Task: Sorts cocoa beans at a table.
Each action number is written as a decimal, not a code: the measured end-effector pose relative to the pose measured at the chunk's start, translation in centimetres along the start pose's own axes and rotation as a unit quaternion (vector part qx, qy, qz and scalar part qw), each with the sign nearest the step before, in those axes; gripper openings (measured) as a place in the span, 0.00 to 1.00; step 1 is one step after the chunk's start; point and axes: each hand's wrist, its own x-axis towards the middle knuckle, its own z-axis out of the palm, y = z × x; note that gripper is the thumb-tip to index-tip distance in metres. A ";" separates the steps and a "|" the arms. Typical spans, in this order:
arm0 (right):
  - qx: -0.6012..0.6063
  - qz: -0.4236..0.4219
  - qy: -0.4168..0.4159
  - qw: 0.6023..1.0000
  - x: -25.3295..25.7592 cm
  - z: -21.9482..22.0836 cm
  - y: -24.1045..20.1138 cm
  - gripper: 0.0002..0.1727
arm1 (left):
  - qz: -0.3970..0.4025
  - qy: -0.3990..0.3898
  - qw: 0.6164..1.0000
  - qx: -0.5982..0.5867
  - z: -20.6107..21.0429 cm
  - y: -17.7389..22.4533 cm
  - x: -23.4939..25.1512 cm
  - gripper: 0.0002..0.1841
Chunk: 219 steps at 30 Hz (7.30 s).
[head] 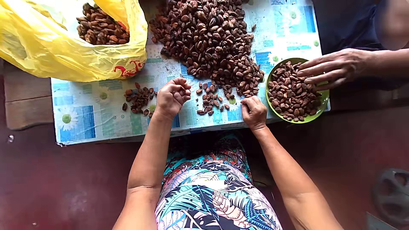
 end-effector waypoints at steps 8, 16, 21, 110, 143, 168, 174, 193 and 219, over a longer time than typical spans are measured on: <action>-0.006 -0.007 0.006 1.000 0.0 0.0 -0.1 0.11 | 0.064 -0.055 0.716 0.693 2.3 -0.5 2.5 0.19; -0.001 -0.006 0.010 1.000 0.0 0.0 0.0 0.11 | 0.053 -0.051 0.868 0.490 1.5 0.9 1.8 0.08; 0.000 -0.004 0.011 1.000 -0.1 0.1 0.0 0.11 | -0.052 -0.164 0.985 0.000 -0.5 1.4 2.1 0.20; -0.006 -0.003 0.010 1.000 -0.1 0.2 -0.1 0.11 | -0.008 -0.117 0.992 -0.034 0.4 -0.8 0.1 0.24; -0.008 -0.006 0.008 1.000 0.0 -0.1 -0.1 0.11 | -0.125 -0.089 0.976 0.156 1.2 -3.6 -5.3 0.07; -0.013 -0.005 0.008 1.000 0.0 -0.1 -0.3 0.12 | 0.279 -0.022 0.661 0.696 2.3 -5.7 -5.1 0.11; -0.008 -0.007 0.012 1.000 0.0 0.0 -0.2 0.12 | 0.281 -0.006 0.631 0.723 2.2 -7.3 -4.3 0.11; -0.011 -0.002 0.007 1.000 0.1 -0.1 -0.3 0.12 | 0.219 -0.036 0.682 0.697 1.0 -4.0 -4.6 0.12; -0.011 -0.009 0.005 1.000 0.0 -0.1 -0.1 0.12 | 0.237 -0.022 0.682 0.692 0.9 -3.0 -5.4 0.13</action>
